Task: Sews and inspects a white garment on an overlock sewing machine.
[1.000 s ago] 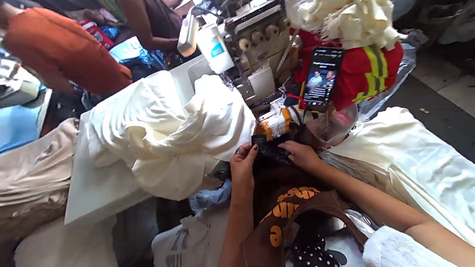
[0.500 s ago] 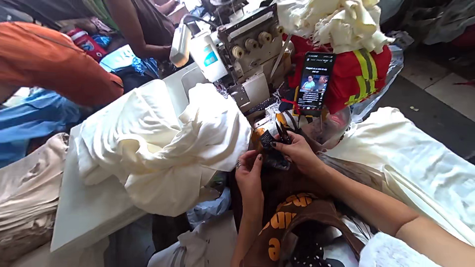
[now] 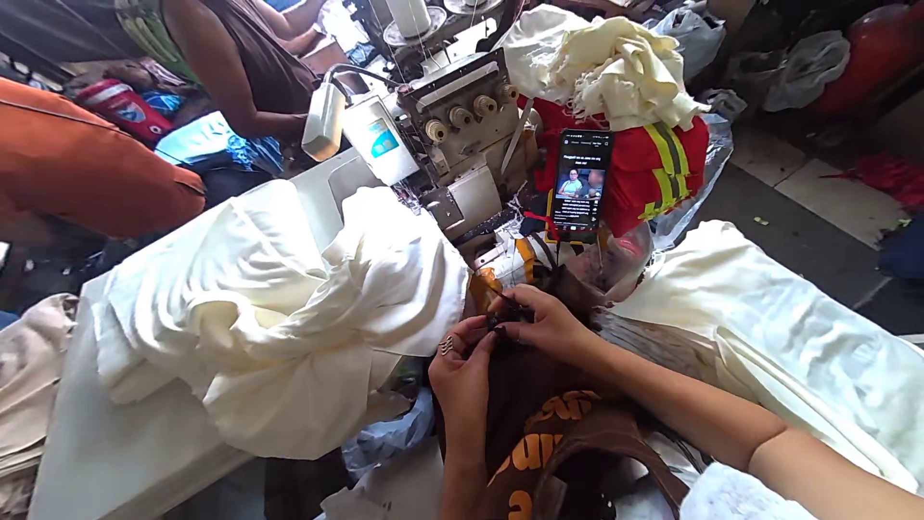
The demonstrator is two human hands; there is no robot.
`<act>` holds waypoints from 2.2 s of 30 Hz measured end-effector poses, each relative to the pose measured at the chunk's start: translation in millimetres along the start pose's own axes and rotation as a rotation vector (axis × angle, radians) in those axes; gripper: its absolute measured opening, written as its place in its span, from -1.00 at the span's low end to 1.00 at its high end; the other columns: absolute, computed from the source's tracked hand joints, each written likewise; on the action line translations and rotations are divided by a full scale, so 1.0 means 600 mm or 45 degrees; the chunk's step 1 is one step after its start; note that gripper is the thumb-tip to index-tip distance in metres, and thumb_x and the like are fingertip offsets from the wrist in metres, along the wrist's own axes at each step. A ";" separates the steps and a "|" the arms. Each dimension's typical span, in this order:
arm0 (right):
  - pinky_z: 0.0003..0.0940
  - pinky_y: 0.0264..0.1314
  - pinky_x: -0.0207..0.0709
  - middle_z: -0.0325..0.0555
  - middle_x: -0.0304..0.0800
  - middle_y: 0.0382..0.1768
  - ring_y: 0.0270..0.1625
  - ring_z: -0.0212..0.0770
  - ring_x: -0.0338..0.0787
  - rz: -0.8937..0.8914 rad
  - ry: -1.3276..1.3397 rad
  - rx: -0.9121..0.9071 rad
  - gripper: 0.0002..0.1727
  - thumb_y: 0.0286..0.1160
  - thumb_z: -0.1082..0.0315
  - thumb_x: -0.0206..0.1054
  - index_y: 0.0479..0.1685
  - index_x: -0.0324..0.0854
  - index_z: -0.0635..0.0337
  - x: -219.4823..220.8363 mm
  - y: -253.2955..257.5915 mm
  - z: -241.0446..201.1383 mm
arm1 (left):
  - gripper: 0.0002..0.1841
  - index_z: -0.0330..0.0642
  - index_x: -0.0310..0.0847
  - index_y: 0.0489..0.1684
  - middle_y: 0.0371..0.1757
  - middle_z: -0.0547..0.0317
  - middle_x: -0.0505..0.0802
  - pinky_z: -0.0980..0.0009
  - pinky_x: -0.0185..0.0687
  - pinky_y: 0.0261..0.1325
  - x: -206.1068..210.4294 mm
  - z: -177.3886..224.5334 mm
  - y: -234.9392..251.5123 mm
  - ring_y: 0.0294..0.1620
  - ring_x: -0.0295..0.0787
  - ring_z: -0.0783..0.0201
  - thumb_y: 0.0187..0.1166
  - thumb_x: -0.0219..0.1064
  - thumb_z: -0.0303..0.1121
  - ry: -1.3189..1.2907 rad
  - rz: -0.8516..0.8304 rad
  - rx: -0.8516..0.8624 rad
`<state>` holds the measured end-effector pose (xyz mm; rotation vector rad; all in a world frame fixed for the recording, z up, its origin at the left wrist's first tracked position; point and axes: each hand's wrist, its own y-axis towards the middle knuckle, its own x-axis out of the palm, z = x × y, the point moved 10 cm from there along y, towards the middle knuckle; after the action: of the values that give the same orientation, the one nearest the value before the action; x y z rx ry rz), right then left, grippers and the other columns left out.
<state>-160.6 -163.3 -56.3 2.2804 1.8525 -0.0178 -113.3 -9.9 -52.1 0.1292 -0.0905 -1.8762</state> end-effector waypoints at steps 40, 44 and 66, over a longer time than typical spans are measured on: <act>-0.62 -0.73 0.21 -0.14 0.80 -0.15 -0.74 -0.53 0.29 0.092 0.524 0.229 -0.62 0.67 0.54 0.19 0.42 0.51 0.16 -0.017 0.207 -0.051 | -0.38 -0.12 0.45 0.39 -0.22 0.14 0.89 0.33 0.84 -0.14 -0.041 0.074 0.221 -0.31 0.87 0.30 0.32 0.50 -0.74 -0.170 0.028 -0.200; -0.63 -0.73 0.19 -0.15 0.81 -0.22 -0.74 -0.53 0.29 0.145 0.523 0.250 -0.62 0.63 0.54 0.24 0.40 0.51 0.17 -0.017 0.231 -0.040 | -0.41 -0.19 0.47 0.33 -0.15 0.09 0.87 0.33 0.84 -0.15 -0.045 0.077 0.250 -0.28 0.86 0.28 0.29 0.50 -0.76 -0.141 0.078 -0.238; -0.49 -0.37 0.42 -0.22 0.64 -0.43 -0.48 -0.47 0.51 0.148 0.080 0.130 -0.90 0.49 0.40 0.44 -0.20 0.68 0.25 -0.014 0.265 -0.054 | -0.48 -0.31 0.45 0.13 -0.28 0.07 0.85 0.36 0.84 -0.24 -0.044 0.071 0.281 -0.36 0.86 0.28 0.21 0.52 -0.81 -0.170 0.140 -0.295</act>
<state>-12.2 -196.6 0.5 2.4819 1.7845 -0.0241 48.3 -36.0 12.8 -0.1575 0.0281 -1.7697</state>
